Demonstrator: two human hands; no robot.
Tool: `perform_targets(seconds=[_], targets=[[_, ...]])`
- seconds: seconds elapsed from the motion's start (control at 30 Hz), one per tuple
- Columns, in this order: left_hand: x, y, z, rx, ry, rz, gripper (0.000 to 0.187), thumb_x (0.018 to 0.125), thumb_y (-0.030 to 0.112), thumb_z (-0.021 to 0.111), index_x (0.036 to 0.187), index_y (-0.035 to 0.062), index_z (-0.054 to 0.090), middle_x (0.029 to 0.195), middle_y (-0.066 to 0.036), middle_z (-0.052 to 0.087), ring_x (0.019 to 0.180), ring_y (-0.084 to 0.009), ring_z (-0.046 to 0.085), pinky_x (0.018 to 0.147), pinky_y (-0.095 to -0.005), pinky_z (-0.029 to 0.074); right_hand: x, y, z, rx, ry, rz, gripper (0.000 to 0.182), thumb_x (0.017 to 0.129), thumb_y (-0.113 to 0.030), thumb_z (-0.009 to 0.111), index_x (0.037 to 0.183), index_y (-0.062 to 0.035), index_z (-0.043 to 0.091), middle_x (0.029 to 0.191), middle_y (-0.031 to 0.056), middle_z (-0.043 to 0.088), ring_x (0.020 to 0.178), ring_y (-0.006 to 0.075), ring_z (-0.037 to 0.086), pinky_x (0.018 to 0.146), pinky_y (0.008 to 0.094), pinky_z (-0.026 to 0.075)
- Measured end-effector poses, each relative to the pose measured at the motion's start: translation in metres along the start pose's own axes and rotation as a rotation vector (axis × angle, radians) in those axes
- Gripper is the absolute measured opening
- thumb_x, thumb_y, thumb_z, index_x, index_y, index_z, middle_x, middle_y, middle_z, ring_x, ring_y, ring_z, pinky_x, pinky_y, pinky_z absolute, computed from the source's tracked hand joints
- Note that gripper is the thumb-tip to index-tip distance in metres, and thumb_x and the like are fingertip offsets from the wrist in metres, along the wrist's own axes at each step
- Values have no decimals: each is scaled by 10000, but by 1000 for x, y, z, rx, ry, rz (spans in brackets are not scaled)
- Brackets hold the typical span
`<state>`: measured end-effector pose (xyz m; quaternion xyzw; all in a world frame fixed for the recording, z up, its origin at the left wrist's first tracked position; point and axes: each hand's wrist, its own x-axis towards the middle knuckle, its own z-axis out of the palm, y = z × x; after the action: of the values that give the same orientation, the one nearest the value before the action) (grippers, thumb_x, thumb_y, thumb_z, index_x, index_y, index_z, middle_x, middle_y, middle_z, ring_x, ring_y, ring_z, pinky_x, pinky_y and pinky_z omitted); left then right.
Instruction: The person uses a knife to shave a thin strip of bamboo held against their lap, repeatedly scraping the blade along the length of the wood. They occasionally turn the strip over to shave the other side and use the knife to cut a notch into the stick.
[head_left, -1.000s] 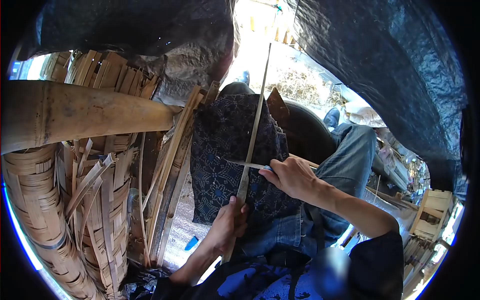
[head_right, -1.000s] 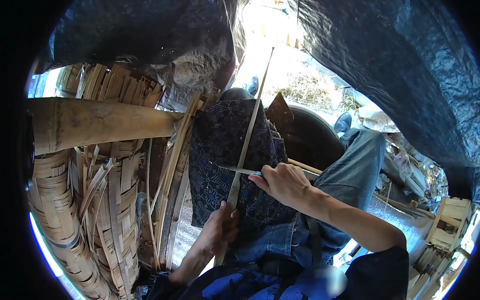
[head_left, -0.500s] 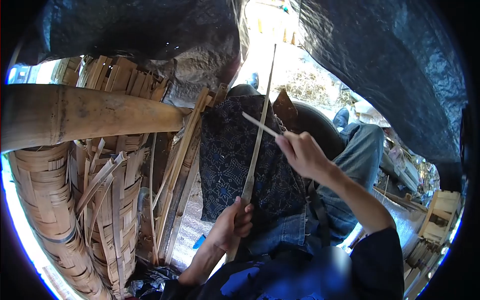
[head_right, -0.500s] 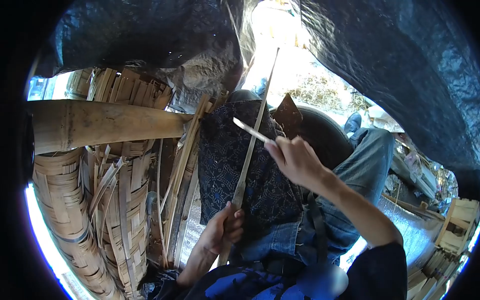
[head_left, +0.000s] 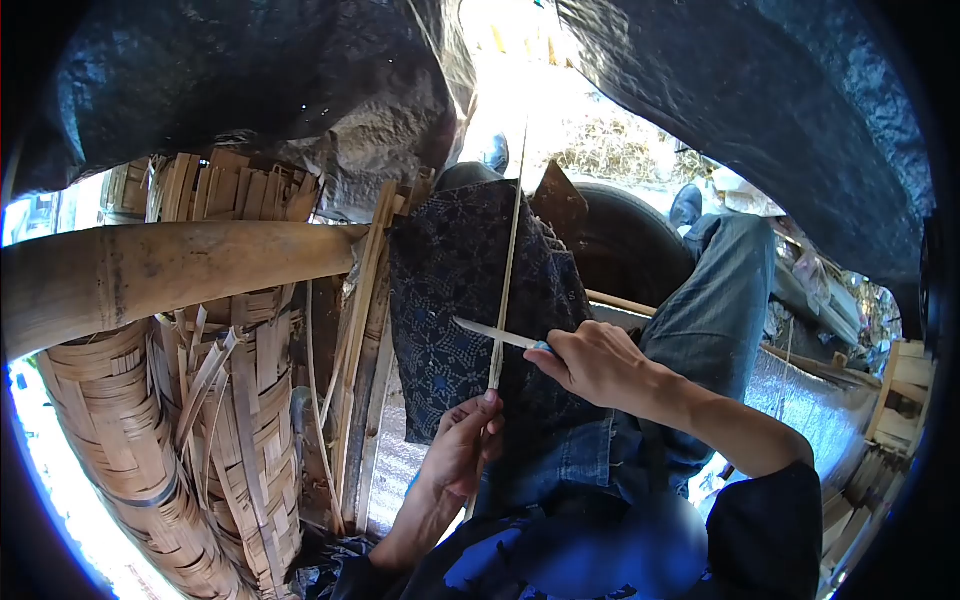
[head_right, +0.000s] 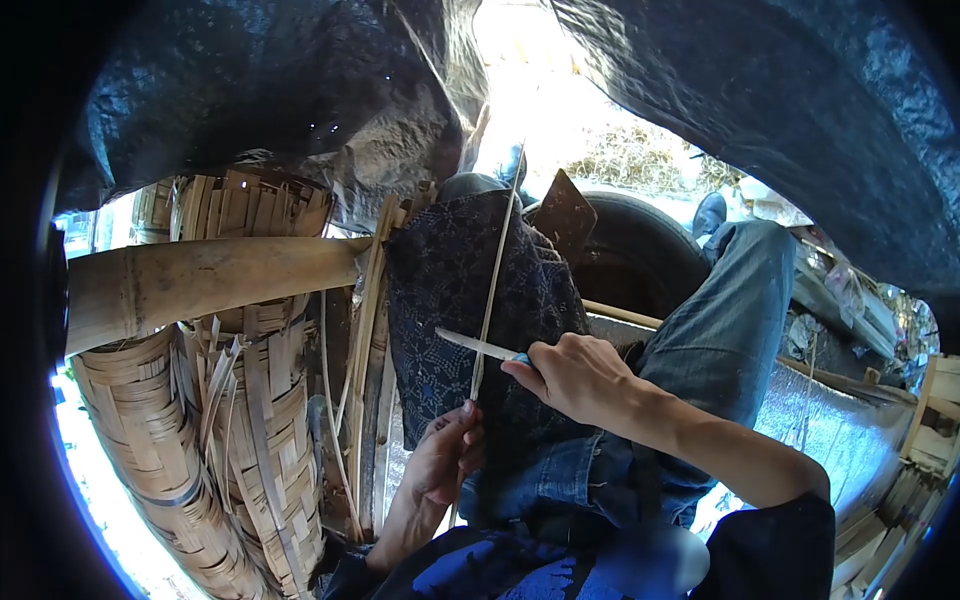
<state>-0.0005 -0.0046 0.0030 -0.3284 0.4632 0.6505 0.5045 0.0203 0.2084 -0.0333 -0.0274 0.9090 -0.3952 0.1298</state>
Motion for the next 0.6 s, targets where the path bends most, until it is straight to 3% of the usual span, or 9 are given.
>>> perform_targets(seconds=[0.07, 0.13, 0.17, 0.27, 0.33, 0.37, 0.43, 0.57, 0.6], targets=[[-1, -3, 5, 29, 51, 9, 222, 918, 295, 589, 831, 91, 576, 623, 32, 498, 464, -64, 401, 432, -203, 299, 5, 3, -1, -55, -28, 60, 493, 962, -376, 467, 623, -28, 549, 430, 106, 518, 361, 262, 548, 361, 365, 457], [-1, -5, 10, 120, 87, 5, 194, 949, 279, 535, 864, 108, 570, 619, 43, 474, 450, -60, 357, 425, -210, 267, 19, 14, -6, -119, -56, 132, 496, 975, -373, 435, 641, -32, 572, 450, 89, 544, 369, 242, 564, 346, 342, 471], [-1, -5, 10, 124, 87, 3, 194, 949, 279, 535, 864, 108, 570, 619, 43, 474, 450, -60, 357, 425, -210, 267, 25, 25, -5, -86, 72, 138, 437, 947, -336, 511, 630, -35, 537, 424, 141, 481, 375, 277, 551, 354, 373, 443], [0, -2, 11, 99, 97, -1, 185, 945, 280, 542, 883, 108, 563, 601, 46, 453, 441, -64, 352, 416, -208, 263, 41, 43, -8, -105, 78, 127, 431, 950, -334, 508, 649, -27, 541, 456, 146, 496, 389, 270, 551, 363, 376, 425], [-3, 3, 7, 14, 20, -41, 252, 967, 344, 483, 865, 119, 536, 570, 55, 398, 427, -59, 333, 401, -201, 247, 40, 43, -9, 80, 202, -5, 477, 974, -338, 457, 633, -14, 538, 429, 120, 489, 337, 242, 514, 342, 375, 390], [-3, 5, 0, 9, 20, -37, 252, 967, 344, 483, 865, 119, 536, 570, 55, 398, 427, -59, 333, 401, -201, 247, 37, 39, -12, 77, 199, -11, 477, 974, -338, 457, 633, -14, 538, 429, 120, 489, 337, 242, 514, 342, 375, 390], [-2, 7, -16, -221, -196, -168, 378, 969, 467, 406, 821, 127, 477, 560, 65, 320, 418, -48, 300, 404, -192, 212, 20, 23, -14, 324, 118, 14, 463, 973, -334, 463, 631, -25, 514, 416, 120, 455, 317, 240, 471, 343, 381, 349], [-5, 7, -19, -216, -256, -153, 451, 964, 541, 330, 788, 144, 451, 567, 75, 276, 415, -42, 247, 398, -193, 184, 10, 12, 7, 228, 45, -61, 464, 966, -361, 467, 635, -37, 505, 405, 114, 436, 313, 249, 454, 359, 396, 353], [-6, 7, -13, -78, -149, -128, 457, 958, 553, 333, 786, 145, 448, 571, 78, 268, 417, -40, 231, 396, -196, 179, 12, 9, 9, 193, 6, -53, 480, 960, -374, 472, 618, -39, 505, 407, 117, 451, 330, 262, 486, 370, 402, 384]])
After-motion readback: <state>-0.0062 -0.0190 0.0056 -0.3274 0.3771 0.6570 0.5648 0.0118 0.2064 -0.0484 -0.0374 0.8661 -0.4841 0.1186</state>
